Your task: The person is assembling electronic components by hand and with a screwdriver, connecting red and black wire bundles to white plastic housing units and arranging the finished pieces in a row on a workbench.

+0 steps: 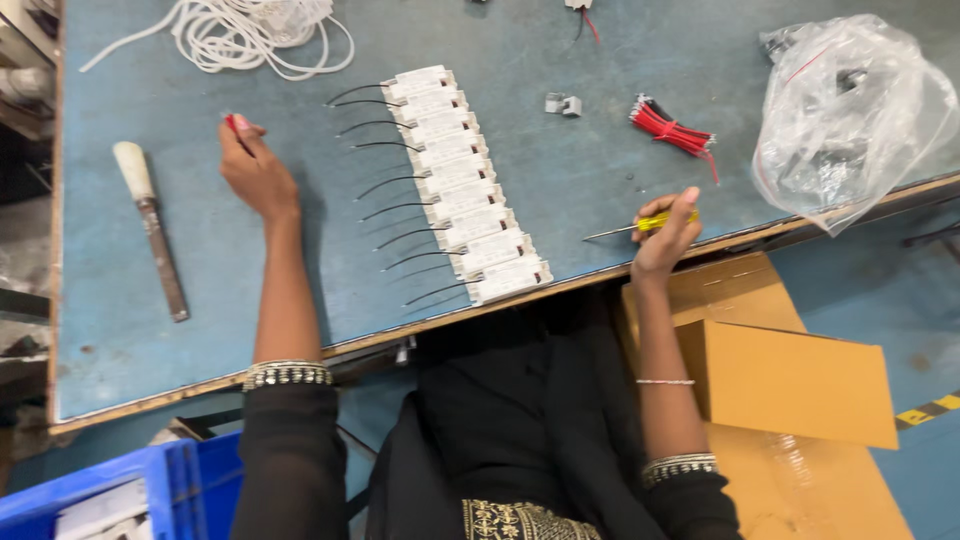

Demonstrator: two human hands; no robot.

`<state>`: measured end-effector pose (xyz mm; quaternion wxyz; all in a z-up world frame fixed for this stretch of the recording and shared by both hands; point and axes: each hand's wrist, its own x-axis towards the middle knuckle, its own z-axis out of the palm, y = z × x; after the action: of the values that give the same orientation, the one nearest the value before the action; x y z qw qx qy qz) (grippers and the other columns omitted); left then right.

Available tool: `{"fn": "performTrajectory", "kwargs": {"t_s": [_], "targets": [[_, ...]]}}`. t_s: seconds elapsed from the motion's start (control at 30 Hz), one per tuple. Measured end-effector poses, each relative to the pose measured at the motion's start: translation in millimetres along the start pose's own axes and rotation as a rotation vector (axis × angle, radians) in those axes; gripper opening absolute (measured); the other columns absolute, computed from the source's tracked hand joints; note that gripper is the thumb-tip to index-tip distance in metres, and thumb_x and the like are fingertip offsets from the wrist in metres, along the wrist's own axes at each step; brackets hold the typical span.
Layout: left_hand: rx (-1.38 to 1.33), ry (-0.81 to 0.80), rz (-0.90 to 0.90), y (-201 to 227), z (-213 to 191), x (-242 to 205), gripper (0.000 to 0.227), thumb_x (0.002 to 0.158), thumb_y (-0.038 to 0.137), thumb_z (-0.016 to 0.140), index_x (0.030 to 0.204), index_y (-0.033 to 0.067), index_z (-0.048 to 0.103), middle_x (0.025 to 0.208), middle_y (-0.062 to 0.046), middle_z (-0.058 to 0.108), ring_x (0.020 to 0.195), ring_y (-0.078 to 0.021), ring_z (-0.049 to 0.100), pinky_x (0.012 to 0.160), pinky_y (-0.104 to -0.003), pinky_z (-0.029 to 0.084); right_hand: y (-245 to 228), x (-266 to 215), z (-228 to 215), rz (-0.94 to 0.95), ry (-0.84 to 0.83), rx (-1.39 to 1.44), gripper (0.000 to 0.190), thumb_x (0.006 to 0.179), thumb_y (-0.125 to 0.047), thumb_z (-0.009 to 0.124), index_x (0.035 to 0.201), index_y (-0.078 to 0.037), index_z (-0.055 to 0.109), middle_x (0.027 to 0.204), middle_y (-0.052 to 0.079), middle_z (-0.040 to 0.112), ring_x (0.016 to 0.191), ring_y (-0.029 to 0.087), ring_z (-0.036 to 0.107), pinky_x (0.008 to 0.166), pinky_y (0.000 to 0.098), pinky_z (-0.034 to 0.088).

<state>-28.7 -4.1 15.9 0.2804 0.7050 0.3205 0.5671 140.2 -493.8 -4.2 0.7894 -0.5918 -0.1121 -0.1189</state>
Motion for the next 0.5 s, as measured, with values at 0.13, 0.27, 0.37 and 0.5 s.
{"fn": "performTrajectory", "kwargs": {"t_s": [0.13,0.27,0.37,0.5], "targets": [[-0.06,0.015,0.024,5,3,-3,0.038,0.112,0.029,0.046,0.091,0.0017,0.06,0.074,-0.009,0.065,0.063,-0.0206,0.058,0.061,-0.039,0.044,1,5,-5,0.018,-0.026,-0.007,0.064,0.109,-0.06,0.042,0.08,-0.004,0.054,0.066,0.008,0.056,0.05,0.014,0.05,0.045,0.0247,0.035],[-0.162,0.058,-0.03,-5,4,-3,0.041,0.115,0.032,0.047,0.09,0.0033,0.061,0.074,-0.004,0.057,0.063,-0.0161,0.049,0.059,-0.036,0.04,3,4,-10,0.044,0.05,0.062,0.063,0.108,-0.06,0.044,0.082,-0.004,0.054,0.07,0.008,0.057,0.056,0.016,0.056,0.046,0.026,0.04],[-0.612,0.028,-0.407,-18,8,2,0.038,0.112,0.036,0.049,0.09,0.0067,0.057,0.068,0.003,0.041,0.056,-0.0093,0.034,0.049,-0.029,0.025,4,3,-11,0.026,0.081,0.1,0.062,0.108,-0.061,0.045,0.083,-0.004,0.054,0.073,0.008,0.058,0.059,0.017,0.057,0.049,0.0272,0.044],[-1.124,-0.1,-0.727,-38,12,3,0.035,0.109,0.04,0.053,0.096,0.0081,0.056,0.067,0.004,0.035,0.052,-0.0066,0.029,0.043,-0.025,0.018,4,0,-11,0.033,0.083,0.087,0.06,0.107,-0.061,0.046,0.084,-0.006,0.053,0.075,0.008,0.058,0.062,0.017,0.059,0.05,0.0276,0.044]]}}
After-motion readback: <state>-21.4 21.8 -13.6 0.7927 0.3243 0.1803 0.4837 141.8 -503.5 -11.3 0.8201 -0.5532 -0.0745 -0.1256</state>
